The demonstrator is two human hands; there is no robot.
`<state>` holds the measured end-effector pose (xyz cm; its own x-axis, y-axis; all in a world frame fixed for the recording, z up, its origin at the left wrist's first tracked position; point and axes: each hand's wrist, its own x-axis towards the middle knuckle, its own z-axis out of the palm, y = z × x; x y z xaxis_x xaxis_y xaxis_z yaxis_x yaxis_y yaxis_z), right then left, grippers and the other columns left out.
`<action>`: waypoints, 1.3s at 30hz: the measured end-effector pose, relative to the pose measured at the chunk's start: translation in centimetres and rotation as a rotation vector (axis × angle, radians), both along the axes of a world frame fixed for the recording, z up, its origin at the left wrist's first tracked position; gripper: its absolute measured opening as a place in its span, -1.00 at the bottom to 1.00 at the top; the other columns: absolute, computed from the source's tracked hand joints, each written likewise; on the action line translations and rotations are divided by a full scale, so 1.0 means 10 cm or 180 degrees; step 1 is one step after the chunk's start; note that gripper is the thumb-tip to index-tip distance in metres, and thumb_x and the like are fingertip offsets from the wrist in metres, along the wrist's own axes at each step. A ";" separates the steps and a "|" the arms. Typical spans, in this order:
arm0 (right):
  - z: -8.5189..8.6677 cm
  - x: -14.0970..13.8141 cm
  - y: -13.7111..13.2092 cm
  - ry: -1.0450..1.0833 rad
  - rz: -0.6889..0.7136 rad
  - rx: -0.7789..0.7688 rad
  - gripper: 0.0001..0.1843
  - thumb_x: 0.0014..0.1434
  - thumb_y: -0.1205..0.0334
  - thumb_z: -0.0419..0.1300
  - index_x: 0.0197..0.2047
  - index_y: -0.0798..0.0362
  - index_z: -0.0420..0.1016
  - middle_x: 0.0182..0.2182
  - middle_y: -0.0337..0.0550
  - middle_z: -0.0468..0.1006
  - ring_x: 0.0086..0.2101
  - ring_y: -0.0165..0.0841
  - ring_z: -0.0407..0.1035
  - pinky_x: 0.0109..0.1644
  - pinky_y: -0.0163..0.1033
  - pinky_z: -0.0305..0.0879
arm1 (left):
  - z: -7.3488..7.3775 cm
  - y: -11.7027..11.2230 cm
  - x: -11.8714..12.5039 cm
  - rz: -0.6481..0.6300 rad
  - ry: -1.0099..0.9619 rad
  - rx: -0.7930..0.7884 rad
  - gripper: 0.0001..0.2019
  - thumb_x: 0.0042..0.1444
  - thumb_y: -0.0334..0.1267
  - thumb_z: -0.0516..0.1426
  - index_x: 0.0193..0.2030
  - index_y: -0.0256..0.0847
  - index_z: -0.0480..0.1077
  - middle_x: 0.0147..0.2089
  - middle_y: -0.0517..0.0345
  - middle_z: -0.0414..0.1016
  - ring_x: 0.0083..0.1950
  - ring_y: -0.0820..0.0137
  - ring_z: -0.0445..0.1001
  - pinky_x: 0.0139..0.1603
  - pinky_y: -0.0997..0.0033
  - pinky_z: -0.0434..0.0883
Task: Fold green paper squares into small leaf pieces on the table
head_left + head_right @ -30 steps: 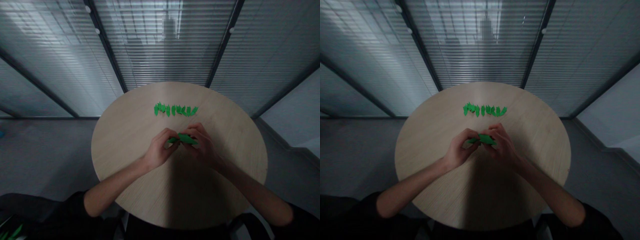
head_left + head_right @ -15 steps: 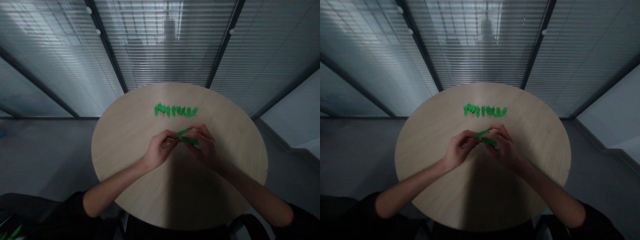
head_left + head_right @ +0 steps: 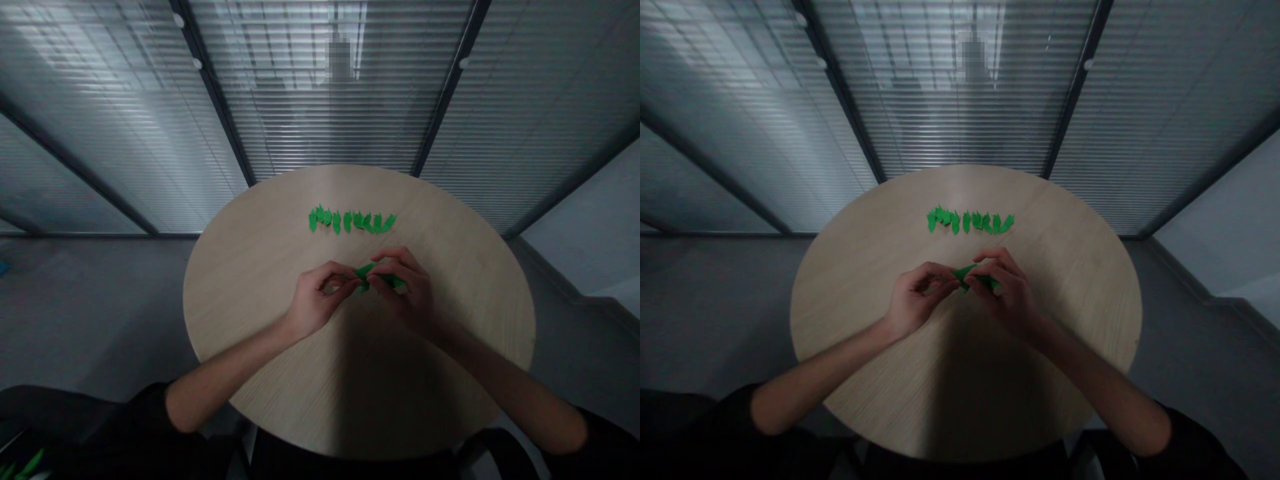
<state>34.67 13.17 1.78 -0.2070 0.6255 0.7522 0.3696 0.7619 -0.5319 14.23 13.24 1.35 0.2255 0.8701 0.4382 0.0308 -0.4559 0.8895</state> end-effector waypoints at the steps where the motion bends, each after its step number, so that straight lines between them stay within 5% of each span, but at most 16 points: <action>1: 0.01 -0.01 0.00 0.0015 -0.0008 -0.0023 -0.96 0.33 0.28 0.30 -0.21 -0.04 0.57 -0.17 -0.10 0.57 -0.15 -0.25 0.49 -0.09 -0.11 0.50 | 0.00 0.00 0.00 -0.0015 0.0013 0.0040 -0.88 0.20 -0.27 0.34 -0.21 -0.25 0.55 -0.31 0.09 0.67 -0.35 0.45 0.63 -0.31 0.55 0.57; 8: 0.03 -0.01 -0.01 0.0054 0.0179 -0.0221 -0.97 0.32 0.27 0.32 -0.16 -0.04 0.56 -0.09 -0.07 0.57 -0.04 -0.21 0.49 -0.01 -0.06 0.47 | -0.02 0.00 -0.01 0.0017 0.0131 0.0179 -0.85 0.22 -0.22 0.33 -0.20 -0.27 0.55 -0.30 0.08 0.66 -0.35 0.45 0.63 -0.32 0.56 0.56; 18: 0.05 0.01 -0.01 -0.0021 0.0196 -0.0153 -0.92 0.33 0.30 0.31 -0.17 -0.09 0.54 -0.17 -0.17 0.68 -0.15 -0.23 0.49 0.02 0.02 0.38 | 0.01 0.00 -0.01 -0.0061 0.0047 0.0121 -0.88 0.23 -0.29 0.30 -0.15 -0.26 0.51 -0.26 0.06 0.66 -0.31 0.45 0.65 -0.27 0.55 0.58; 25: 0.04 -0.01 -0.03 0.0185 0.0474 -0.0576 -0.94 0.35 0.29 0.26 -0.14 -0.07 0.50 -0.05 -0.09 0.65 0.04 -0.21 0.48 0.12 0.01 0.42 | 0.02 -0.01 -0.02 -0.0087 0.0084 0.0180 -0.91 0.24 -0.30 0.29 -0.20 -0.26 0.49 -0.29 0.08 0.65 -0.33 0.47 0.63 -0.29 0.56 0.56; 39: 0.07 -0.03 -0.06 0.0379 0.0380 -0.0832 -0.94 0.30 0.28 0.29 -0.23 -0.02 0.48 -0.20 -0.14 0.61 -0.24 -0.34 0.53 -0.22 -0.22 0.47 | 0.04 -0.04 -0.02 -0.0152 0.0105 0.0027 -0.88 0.26 -0.27 0.27 -0.24 -0.25 0.44 -0.31 0.04 0.68 -0.34 0.43 0.65 -0.34 0.54 0.55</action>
